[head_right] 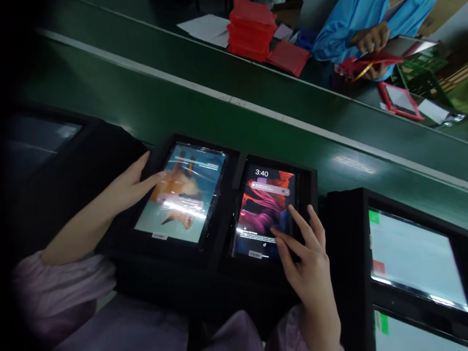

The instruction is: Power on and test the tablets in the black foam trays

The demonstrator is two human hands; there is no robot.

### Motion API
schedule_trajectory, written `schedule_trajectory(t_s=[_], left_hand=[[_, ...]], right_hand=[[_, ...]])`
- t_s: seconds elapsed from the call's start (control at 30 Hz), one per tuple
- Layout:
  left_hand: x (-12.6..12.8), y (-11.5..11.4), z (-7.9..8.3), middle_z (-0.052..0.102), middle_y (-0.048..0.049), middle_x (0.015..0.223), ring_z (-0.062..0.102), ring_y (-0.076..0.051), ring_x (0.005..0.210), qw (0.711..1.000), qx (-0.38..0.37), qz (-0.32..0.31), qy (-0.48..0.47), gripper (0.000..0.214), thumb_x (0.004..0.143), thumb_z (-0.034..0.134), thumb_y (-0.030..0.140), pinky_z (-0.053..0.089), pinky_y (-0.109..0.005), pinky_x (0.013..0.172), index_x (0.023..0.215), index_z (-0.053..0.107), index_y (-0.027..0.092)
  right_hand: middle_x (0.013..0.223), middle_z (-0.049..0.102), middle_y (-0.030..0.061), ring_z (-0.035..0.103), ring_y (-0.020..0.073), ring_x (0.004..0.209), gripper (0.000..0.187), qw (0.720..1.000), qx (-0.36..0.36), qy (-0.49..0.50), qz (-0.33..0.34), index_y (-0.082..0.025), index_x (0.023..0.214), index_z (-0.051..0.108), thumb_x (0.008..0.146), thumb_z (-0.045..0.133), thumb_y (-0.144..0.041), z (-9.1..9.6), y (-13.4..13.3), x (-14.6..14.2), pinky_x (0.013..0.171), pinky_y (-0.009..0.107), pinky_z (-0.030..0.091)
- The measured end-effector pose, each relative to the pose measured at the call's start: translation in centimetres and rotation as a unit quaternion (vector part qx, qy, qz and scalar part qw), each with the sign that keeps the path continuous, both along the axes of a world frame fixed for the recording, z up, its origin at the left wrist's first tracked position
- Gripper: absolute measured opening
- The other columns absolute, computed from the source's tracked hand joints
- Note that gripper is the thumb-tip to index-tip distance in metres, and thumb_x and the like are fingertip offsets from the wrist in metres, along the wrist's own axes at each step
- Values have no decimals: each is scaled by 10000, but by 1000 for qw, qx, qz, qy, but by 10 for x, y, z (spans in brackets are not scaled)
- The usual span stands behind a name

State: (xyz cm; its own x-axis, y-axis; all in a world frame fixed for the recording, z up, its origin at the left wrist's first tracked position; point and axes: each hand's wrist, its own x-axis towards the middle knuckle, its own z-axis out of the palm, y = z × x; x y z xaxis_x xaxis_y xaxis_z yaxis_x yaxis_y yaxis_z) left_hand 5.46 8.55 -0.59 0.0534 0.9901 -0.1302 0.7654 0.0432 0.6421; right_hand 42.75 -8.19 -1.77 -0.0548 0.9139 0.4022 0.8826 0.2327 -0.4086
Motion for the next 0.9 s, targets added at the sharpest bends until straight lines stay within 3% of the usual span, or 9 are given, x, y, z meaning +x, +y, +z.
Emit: schedule_trajectory(t_s=[0.1, 0.17, 0.23, 0.33, 0.5, 0.63, 0.73, 0.87, 0.9], left_hand=[[1, -7, 5, 531, -168, 1682, 486, -357, 1566, 999, -34, 25, -31, 823, 947, 540, 579, 351, -545, 1322, 1637, 453, 139], [4, -8, 9, 536, -159, 1680, 484, -347, 1566, 999, -34, 20, -27, 769, 971, 548, 544, 341, -531, 1329, 1630, 463, 156], [6, -8, 12, 517, -182, 1690, 478, -355, 1568, 999, -34, 23, -13, 775, 996, 539, 533, 346, -530, 1325, 1652, 431, 136], [10, -4, 17, 443, -240, 1723, 419, -379, 1603, 999, -10, 29, 44, 828, 1015, 505, 529, 310, -557, 1335, 1685, 362, 63], [25, 19, 15, 425, -175, 1740, 193, -401, 1695, 977, 80, -107, 165, 653, 1074, 381, 551, 181, -623, 1357, 1567, 601, 183], [41, 39, 7, 341, -108, 1799, 84, -431, 1711, 952, 75, -196, 223, 590, 1088, 365, 546, 140, -722, 1328, 1536, 652, 291], [37, 24, 11, 439, -97, 1754, 136, -434, 1704, 951, 47, -229, 201, 576, 1081, 359, 540, 167, -736, 1322, 1415, 758, 294], [9, -25, 31, 656, 16, 1574, 284, -368, 1677, 945, 26, -298, 134, 547, 1081, 382, 560, 205, -657, 1355, 958, 892, 404], [2, -35, 36, 678, 42, 1544, 344, -341, 1656, 945, 29, -303, 119, 525, 1088, 390, 538, 227, -626, 1362, 951, 886, 438]], right_hand=[[1564, 665, 43, 442, 380, 1598, 329, 1000, -2, 1, -9, -320, 1049, 879, 1095, 559, -380, -13, 7, -3, 1191, 647, 531], [1605, 625, 76, 383, 424, 1628, 335, 999, -4, -2, -44, -307, 1129, 866, 1097, 551, -417, -20, 11, -3, 1189, 733, 496], [1641, 581, 117, 327, 460, 1650, 370, 996, 7, -4, -88, -284, 1254, 826, 1099, 535, -452, -23, 14, -3, 1196, 799, 444], [1643, 572, 130, 325, 462, 1651, 378, 992, 17, 6, -123, -288, 1346, 775, 1092, 544, -449, -22, 12, 0, 1231, 789, 411], [1557, 649, 133, 426, 443, 1601, 319, 993, 8, 24, -120, -295, 1307, 783, 1084, 577, -392, -14, 7, 3, 1226, 740, 449], [1453, 719, 144, 551, 433, 1512, 268, 991, 28, 50, -117, -276, 1234, 804, 1077, 603, -359, -12, 7, 5, 1149, 715, 539], [1379, 755, 130, 631, 418, 1438, 224, 989, 49, 74, -115, -264, 1187, 814, 1060, 639, -323, -12, 5, 5, 1066, 660, 624], [1346, 769, 99, 701, 381, 1359, 216, 985, 44, 110, -126, -291, 1174, 822, 1062, 637, -285, -8, 4, 1, 1036, 606, 666], [1338, 771, 95, 712, 374, 1344, 214, 983, 42, 119, -130, -294, 1163, 826, 1063, 637, -281, -7, 4, -1, 1031, 597, 672]])
